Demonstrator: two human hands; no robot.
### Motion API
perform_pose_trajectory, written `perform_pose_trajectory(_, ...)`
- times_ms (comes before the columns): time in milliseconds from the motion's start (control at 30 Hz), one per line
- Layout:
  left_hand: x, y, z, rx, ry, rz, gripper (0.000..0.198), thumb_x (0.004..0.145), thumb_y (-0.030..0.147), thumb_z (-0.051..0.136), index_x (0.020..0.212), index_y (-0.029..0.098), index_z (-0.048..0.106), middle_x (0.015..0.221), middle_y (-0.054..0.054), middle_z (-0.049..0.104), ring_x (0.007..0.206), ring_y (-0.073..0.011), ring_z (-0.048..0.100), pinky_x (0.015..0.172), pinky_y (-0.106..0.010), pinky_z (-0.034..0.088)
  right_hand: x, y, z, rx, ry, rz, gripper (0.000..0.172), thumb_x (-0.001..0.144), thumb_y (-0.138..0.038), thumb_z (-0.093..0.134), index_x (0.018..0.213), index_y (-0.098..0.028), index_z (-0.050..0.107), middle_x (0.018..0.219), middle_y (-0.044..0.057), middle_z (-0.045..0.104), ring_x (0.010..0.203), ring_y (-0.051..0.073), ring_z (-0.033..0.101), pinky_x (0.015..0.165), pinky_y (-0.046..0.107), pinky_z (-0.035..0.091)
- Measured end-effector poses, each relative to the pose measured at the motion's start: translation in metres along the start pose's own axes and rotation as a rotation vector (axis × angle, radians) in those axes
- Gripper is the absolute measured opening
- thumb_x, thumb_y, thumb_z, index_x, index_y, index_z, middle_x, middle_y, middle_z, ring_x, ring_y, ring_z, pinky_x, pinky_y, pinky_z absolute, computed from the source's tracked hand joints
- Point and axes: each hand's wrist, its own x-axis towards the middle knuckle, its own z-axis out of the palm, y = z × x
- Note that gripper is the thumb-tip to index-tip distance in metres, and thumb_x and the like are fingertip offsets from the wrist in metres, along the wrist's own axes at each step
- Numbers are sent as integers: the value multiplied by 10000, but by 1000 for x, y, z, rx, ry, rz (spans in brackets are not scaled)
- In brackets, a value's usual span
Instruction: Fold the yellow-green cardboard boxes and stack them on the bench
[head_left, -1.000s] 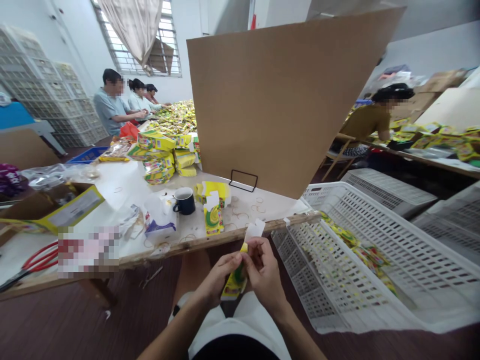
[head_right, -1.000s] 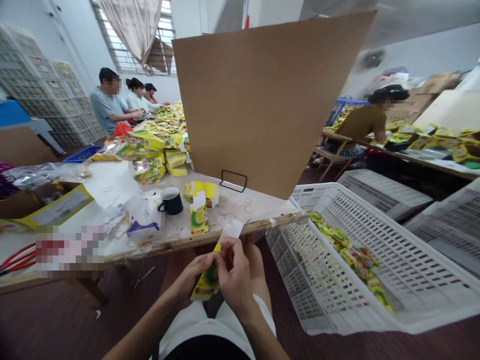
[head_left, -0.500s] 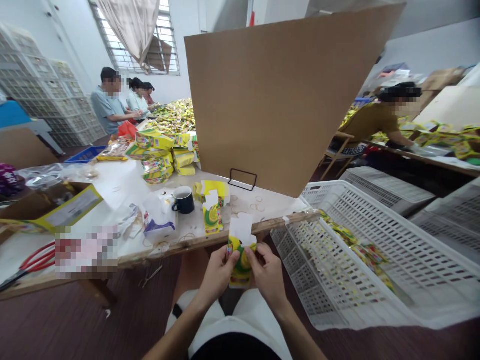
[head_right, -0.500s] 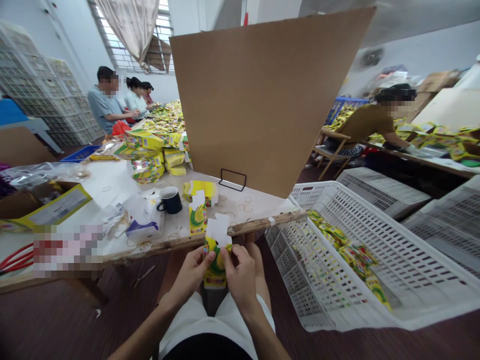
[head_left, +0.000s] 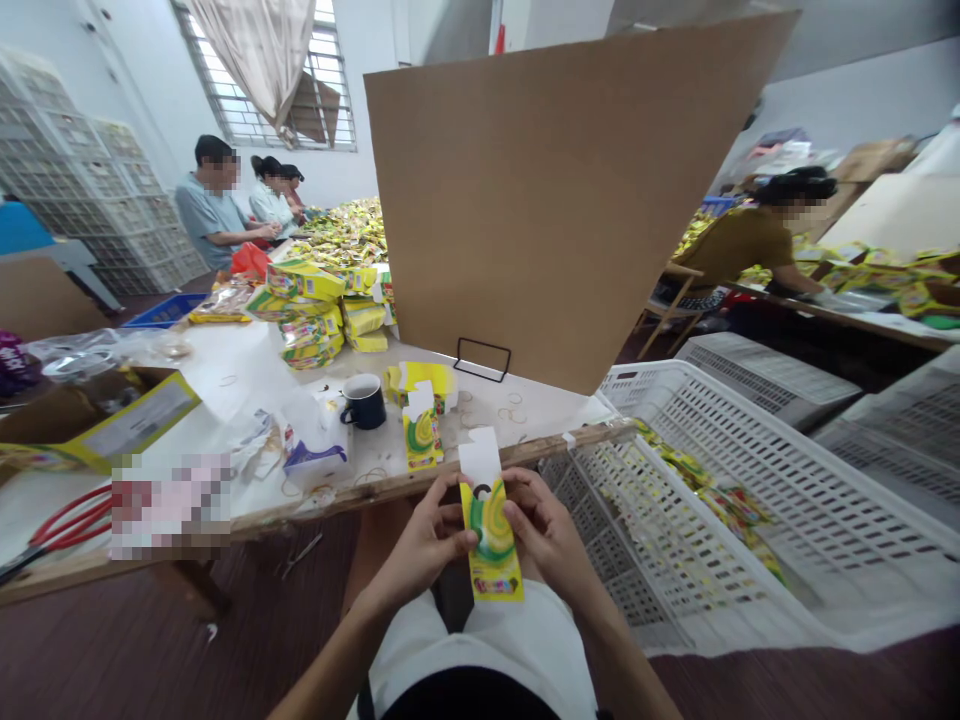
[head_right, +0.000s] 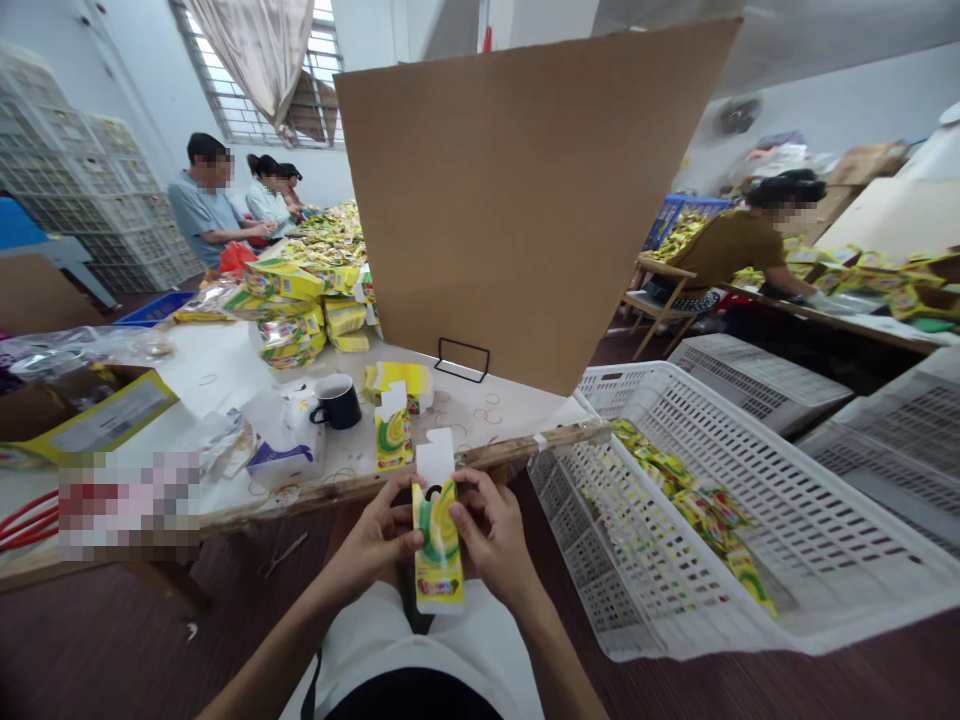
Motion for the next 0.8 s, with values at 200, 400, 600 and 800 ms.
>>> perform_pose_trajectory(200,-1,0,4,-20,-97,-24,521,678,300,803,1036,213,435,853,-44,676,740,-184,665,648,-246,493,6,-4,-10,32,-255,58,278,920,-408,467,801,-199,608,694,-5,595,628,141,550,573,224,450)
perform_pose_trajectory(400,-4,2,4,-8,-99,-70,927,708,325,779,1402,281,166,979,-82,663,832,-228,670,690,-298,503,3,-1,-4,98,-187,35,218,922,-375,480,879,-203,606,795,17,622,743,169,589,687,271,480)
perform_pose_trajectory(600,0,-3,3,149,26,6,625,719,310,754,1259,207,457,965,-96,669,817,-235,666,704,-310,510,4,5,-4,132,32,39,281,929,-369,467,1102,-213,625,1029,82,662,977,224,604,869,379,479)
perform_pose_trajectory(800,-1,-6,9,371,131,80,558,762,136,623,1294,210,475,1029,-87,669,870,-222,654,760,-317,520,4,5,-6,23,-208,116,314,806,-327,630,1103,-224,641,697,-3,662,682,192,628,643,300,518)
